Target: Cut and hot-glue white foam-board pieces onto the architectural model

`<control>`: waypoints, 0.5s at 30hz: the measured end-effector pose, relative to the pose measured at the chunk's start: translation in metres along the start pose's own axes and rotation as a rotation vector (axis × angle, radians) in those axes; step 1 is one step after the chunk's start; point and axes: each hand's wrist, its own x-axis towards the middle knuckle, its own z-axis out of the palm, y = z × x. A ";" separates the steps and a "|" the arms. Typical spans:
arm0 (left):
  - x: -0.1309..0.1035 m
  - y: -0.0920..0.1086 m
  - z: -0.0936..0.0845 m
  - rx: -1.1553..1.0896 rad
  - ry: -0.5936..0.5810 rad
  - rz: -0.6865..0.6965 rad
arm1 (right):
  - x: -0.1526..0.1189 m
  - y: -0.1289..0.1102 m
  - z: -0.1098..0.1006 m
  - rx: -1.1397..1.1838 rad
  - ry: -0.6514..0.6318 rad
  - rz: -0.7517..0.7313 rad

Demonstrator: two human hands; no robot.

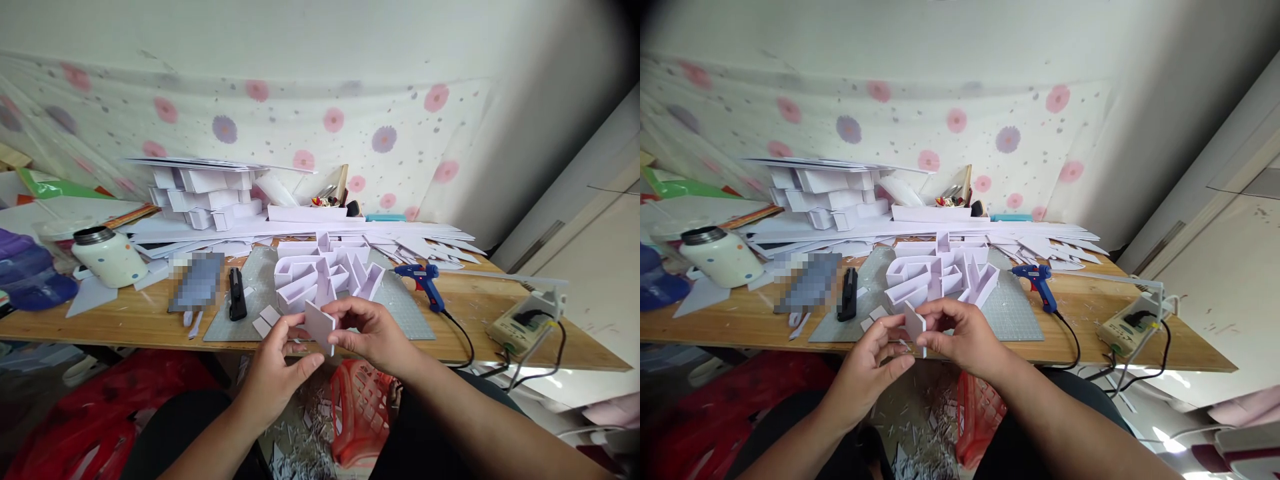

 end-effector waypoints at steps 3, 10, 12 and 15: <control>0.000 -0.003 0.001 -0.021 -0.069 0.016 | -0.001 -0.003 0.003 -0.055 0.006 -0.033; 0.007 -0.017 0.003 -0.048 -0.076 -0.034 | 0.002 -0.007 0.007 -0.255 0.026 -0.150; 0.010 -0.019 0.001 -0.014 -0.064 -0.005 | 0.002 -0.008 0.006 -0.296 0.041 -0.176; 0.016 -0.022 -0.004 0.081 -0.019 0.045 | 0.003 -0.011 0.005 -0.340 0.018 -0.199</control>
